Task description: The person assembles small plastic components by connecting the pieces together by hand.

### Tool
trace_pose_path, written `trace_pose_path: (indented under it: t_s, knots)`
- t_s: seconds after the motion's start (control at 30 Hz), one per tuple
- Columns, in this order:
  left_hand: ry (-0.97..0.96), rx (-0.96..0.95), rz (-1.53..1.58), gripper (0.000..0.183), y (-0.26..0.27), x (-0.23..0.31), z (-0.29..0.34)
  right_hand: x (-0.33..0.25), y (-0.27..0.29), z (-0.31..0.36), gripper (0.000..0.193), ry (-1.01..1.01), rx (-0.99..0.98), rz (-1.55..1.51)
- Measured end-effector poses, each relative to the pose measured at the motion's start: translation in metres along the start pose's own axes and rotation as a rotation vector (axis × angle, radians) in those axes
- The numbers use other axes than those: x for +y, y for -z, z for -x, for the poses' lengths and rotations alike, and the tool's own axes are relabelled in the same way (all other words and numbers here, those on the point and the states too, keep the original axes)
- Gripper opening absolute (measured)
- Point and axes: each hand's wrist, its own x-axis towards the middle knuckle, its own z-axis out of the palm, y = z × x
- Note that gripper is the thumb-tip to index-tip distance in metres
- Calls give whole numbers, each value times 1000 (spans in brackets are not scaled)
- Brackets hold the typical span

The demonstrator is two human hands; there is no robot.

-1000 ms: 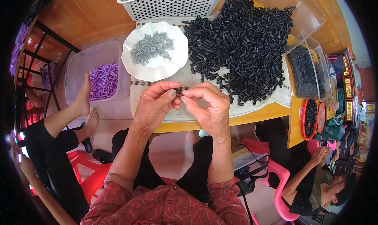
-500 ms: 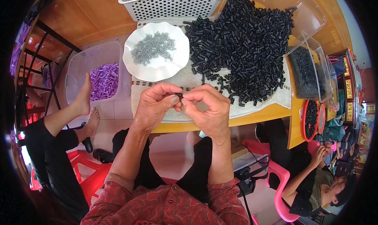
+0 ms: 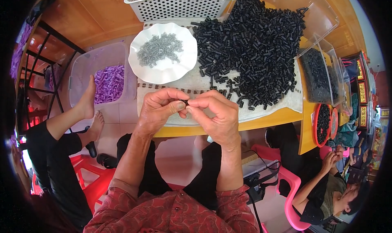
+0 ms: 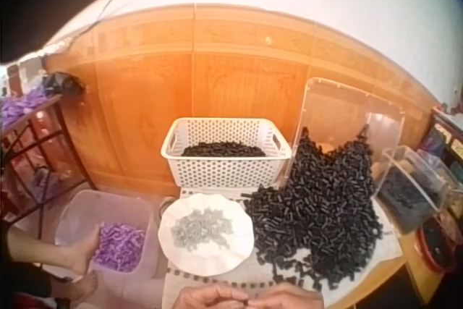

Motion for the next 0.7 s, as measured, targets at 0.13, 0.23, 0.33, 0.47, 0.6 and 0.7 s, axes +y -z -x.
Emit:
trace_pose_path:
  t_s: [0.13, 0.23, 0.33, 0.47, 0.6, 0.7]
  knots:
    - [26, -42, 5, 18, 3, 4, 1, 4, 7, -1, 25, -61, -68, -86]
    - [57, -62, -4, 19, 4, 6, 2, 3, 5, -2, 33, -50, -84, -115]
    - [53, -78, 52, 23, 1, 8, 1, 5, 4, -4, 40, -26, -102, -162]
    - [39, -80, 54, 39, -2, 12, 0, 10, 4, -2, 42, -56, -106, -254]
    - [-7, -101, 50, 50, 0, 10, -1, 14, 5, -3, 40, -86, -183, -306]
    - [44, -73, 127, 48, -1, 7, -2, 18, 2, -2, 38, -94, -216, -381]
